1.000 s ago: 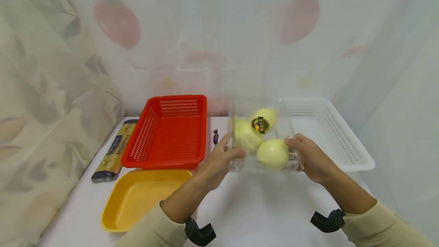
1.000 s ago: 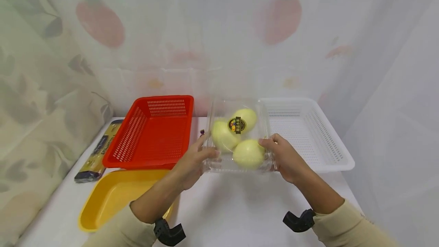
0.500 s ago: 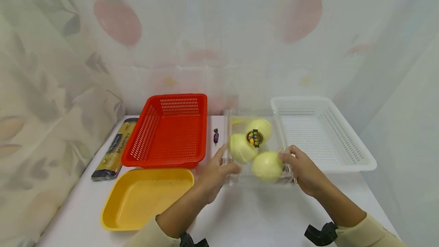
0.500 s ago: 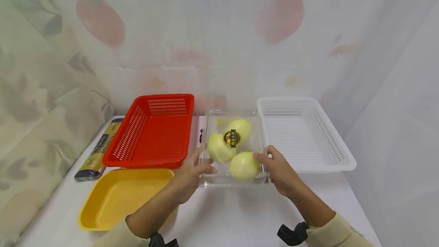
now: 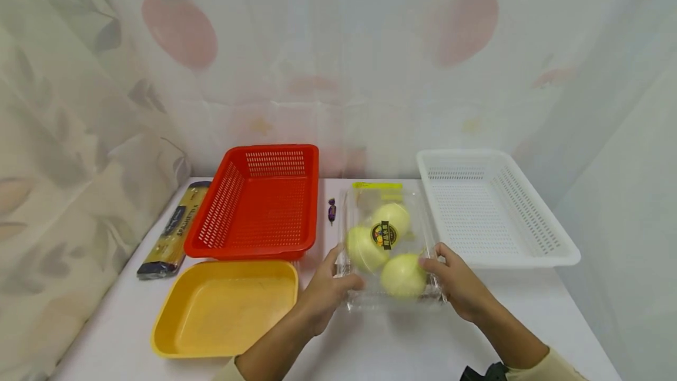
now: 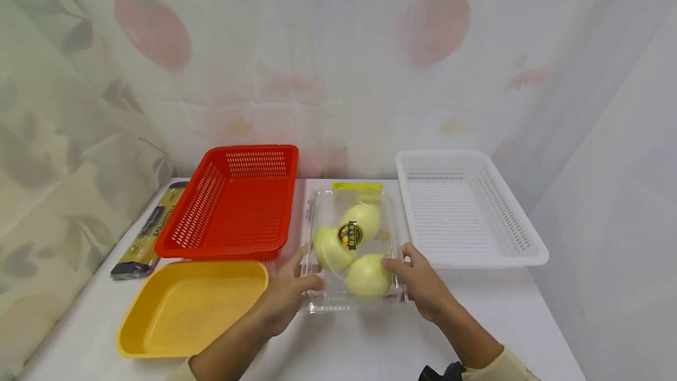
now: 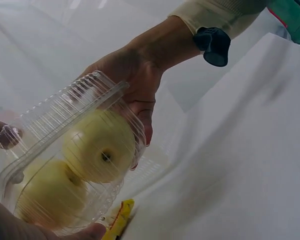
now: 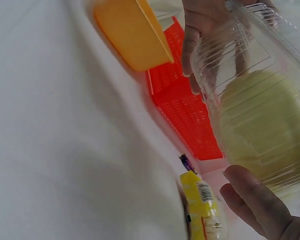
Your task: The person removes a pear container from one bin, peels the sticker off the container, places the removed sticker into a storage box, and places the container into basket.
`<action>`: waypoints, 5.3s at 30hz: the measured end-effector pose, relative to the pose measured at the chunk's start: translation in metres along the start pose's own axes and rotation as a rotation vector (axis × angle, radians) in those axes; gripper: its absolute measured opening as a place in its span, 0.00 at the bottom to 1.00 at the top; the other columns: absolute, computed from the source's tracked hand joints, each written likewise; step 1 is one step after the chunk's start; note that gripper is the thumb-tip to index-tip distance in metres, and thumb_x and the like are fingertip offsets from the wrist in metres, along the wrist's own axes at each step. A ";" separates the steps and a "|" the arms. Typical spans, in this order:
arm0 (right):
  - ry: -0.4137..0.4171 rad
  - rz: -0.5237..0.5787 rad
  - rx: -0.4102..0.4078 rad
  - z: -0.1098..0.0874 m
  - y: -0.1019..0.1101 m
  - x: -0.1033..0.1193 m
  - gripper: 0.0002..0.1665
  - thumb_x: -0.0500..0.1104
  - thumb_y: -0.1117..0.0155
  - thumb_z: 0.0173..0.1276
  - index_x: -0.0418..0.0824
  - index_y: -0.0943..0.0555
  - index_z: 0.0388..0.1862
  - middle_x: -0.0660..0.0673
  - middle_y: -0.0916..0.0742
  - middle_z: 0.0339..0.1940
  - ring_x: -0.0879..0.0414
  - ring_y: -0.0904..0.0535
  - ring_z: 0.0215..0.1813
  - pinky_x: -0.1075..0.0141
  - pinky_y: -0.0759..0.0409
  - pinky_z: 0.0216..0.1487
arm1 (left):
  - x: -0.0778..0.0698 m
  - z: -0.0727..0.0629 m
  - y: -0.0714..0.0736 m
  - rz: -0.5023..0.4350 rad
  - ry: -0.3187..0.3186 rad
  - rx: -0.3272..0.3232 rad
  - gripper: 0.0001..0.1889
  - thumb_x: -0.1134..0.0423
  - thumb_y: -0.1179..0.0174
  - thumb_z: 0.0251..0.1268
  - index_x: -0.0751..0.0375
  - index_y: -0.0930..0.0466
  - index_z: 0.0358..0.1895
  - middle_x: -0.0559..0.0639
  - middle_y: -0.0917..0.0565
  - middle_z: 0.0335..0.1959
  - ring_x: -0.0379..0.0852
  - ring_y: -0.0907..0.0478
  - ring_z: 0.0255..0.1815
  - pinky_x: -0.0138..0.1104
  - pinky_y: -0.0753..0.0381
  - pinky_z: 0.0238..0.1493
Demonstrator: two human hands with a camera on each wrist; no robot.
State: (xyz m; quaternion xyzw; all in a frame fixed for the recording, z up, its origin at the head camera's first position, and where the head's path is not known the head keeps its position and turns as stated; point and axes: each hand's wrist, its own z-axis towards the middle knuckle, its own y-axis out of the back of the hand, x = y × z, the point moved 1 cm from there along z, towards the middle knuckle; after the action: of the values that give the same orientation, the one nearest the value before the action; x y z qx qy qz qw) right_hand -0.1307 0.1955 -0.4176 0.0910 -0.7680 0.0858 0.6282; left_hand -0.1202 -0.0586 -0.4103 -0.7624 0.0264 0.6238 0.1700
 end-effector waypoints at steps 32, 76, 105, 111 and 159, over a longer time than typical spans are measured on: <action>-0.122 -0.040 0.015 0.012 -0.004 -0.054 0.20 0.49 0.37 0.68 0.36 0.35 0.38 0.39 0.19 0.34 0.49 0.20 0.33 0.57 0.21 0.30 | 0.045 0.001 0.016 0.070 0.136 -0.142 0.49 0.75 0.33 0.44 0.62 0.48 0.74 0.65 0.33 0.50 0.50 0.29 0.34 0.36 0.26 0.30; -0.122 -0.169 -0.020 0.006 0.007 -0.049 0.34 0.52 0.37 0.68 0.27 0.31 0.61 0.36 0.19 0.50 0.44 0.20 0.47 0.52 0.19 0.45 | 0.073 0.006 0.032 0.010 0.135 -0.139 0.48 0.77 0.36 0.47 0.66 0.51 0.75 0.67 0.30 0.51 0.50 0.25 0.38 0.39 0.22 0.37; 0.147 -0.388 -0.067 0.008 0.002 0.038 0.29 0.46 0.32 0.65 0.36 0.27 0.62 0.38 0.20 0.50 0.48 0.19 0.45 0.57 0.17 0.39 | 0.074 0.003 0.030 -0.002 0.133 -0.154 0.47 0.77 0.36 0.46 0.65 0.47 0.74 0.65 0.28 0.52 0.52 0.24 0.38 0.42 0.20 0.40; 0.220 -0.384 -0.023 0.013 -0.005 0.046 0.28 0.44 0.33 0.66 0.34 0.28 0.62 0.37 0.20 0.51 0.46 0.19 0.45 0.58 0.18 0.38 | 0.074 0.003 0.030 -0.013 0.141 -0.155 0.47 0.77 0.36 0.46 0.65 0.47 0.74 0.65 0.28 0.51 0.52 0.23 0.38 0.43 0.20 0.40; 0.505 -0.706 0.303 0.085 -0.034 0.011 0.31 0.43 0.31 0.62 0.38 0.27 0.63 0.39 0.18 0.48 0.53 0.22 0.37 0.64 0.23 0.32 | 0.071 0.003 0.029 0.020 0.169 -0.174 0.47 0.76 0.35 0.47 0.66 0.47 0.74 0.65 0.28 0.49 0.51 0.24 0.37 0.40 0.21 0.39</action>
State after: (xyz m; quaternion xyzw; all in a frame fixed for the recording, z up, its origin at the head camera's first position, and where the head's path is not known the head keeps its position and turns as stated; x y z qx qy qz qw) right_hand -0.2056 0.1416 -0.4232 0.4140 -0.4915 -0.0026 0.7661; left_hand -0.1147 -0.0729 -0.4852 -0.8239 -0.0063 0.5589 0.0941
